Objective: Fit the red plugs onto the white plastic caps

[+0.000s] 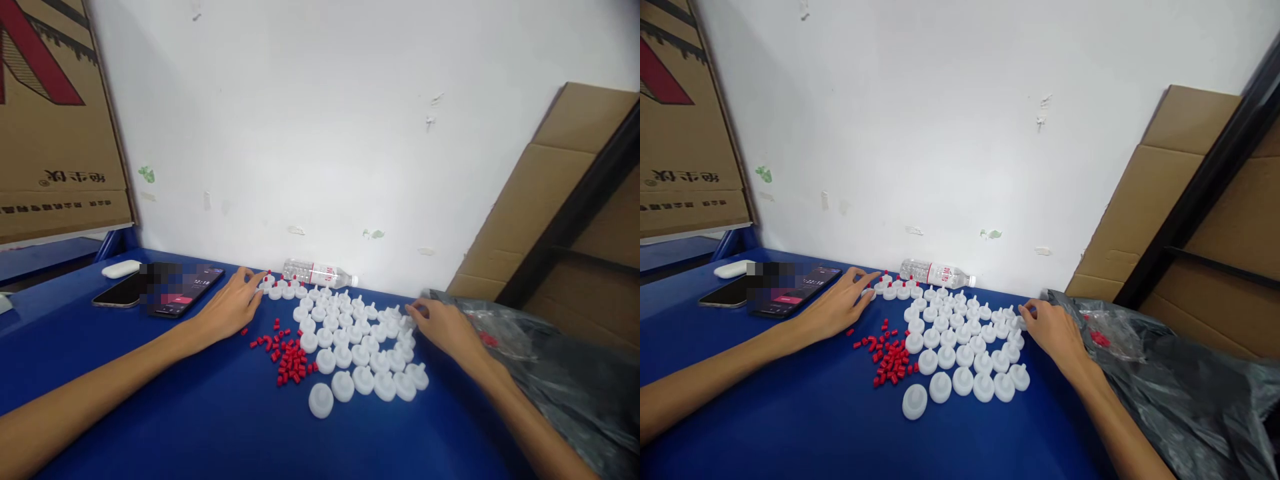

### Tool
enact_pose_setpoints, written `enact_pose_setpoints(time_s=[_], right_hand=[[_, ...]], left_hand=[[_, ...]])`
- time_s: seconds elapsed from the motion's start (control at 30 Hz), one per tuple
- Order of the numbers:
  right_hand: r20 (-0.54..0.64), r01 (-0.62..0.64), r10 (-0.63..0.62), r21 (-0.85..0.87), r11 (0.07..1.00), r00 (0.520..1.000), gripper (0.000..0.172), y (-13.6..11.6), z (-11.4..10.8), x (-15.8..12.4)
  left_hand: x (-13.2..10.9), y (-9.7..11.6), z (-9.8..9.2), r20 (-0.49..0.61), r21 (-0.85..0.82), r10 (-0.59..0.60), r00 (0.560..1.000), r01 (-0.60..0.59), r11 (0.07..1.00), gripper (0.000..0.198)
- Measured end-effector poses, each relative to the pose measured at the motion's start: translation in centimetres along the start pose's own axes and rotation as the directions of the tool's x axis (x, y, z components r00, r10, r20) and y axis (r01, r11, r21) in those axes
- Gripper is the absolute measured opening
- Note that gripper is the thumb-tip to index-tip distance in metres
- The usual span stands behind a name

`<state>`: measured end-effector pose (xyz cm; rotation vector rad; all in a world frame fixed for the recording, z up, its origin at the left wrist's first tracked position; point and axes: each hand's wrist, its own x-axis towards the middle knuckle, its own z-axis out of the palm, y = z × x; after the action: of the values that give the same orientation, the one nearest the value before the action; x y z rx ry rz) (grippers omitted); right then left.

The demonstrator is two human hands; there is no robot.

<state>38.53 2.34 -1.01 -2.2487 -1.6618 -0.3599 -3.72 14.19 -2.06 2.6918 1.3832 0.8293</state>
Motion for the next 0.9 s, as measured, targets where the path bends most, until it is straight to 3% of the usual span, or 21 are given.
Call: enact_pose_setpoints(time_s=[0.17, 0.3, 0.4, 0.53, 0.57, 0.63, 0.73, 0.83, 0.9], right_hand=[[-0.079, -0.001, 0.001, -0.002, 1.000, 0.997, 0.027, -0.6, -0.7, -0.2], [-0.178, 0.039, -0.035, 0.022, 0.999, 0.983, 0.030, -1.5, -1.5, -0.3], [-0.268, 0.145, -0.122, 0.068, 0.987, 0.956, 0.032, -2.7, -2.3, -0.6], [-0.389, 0.349, -0.280, 0.117, 0.930, 0.877, 0.031, -5.5, -3.4, -1.9], [-0.404, 0.401, -0.323, 0.123, 0.908, 0.856, 0.031, -6.5, -3.7, -2.5], [-0.413, 0.578, -0.479, 0.153, 0.802, 0.775, 0.031, -8.5, -4.2, -4.1], [-0.380, 0.769, -0.677, 0.188, 0.610, 0.630, 0.052, -11.8, -4.6, -6.8], [-0.399, 0.819, -0.715, 0.269, 0.506, 0.573, 0.054, -14.2, -4.3, -8.8], [-0.437, 0.825, -0.700, 0.290, 0.485, 0.565, 0.043, -15.0, -4.0, -9.5]], left_hand=[[0.2, -1.4, 0.5, 0.035, 0.056, 0.010, 0.999, -0.012, 0.998, 0.040], [0.3, -1.3, -0.2, 0.030, 0.073, 0.042, 0.999, -0.044, 0.996, 0.026], [0.2, -0.4, -1.2, -0.011, 0.082, 0.077, 0.997, -0.076, 0.994, 0.023], [-0.5, 2.1, -2.3, -0.066, 0.059, 0.202, 0.977, -0.198, 0.978, 0.020], [-0.8, 3.0, -2.4, -0.074, 0.042, 0.270, 0.960, -0.267, 0.963, 0.019], [-1.5, 4.8, -2.7, -0.174, 0.011, 0.522, 0.835, -0.528, 0.849, 0.019], [-2.7, 7.1, -2.8, -0.290, 0.001, 0.656, 0.697, -0.685, 0.728, 0.011], [-3.7, 8.4, -2.5, -0.343, -0.016, 0.682, 0.647, -0.729, 0.684, 0.011], [-4.1, 8.7, -2.2, -0.336, -0.023, 0.692, 0.639, -0.740, 0.672, 0.015]])
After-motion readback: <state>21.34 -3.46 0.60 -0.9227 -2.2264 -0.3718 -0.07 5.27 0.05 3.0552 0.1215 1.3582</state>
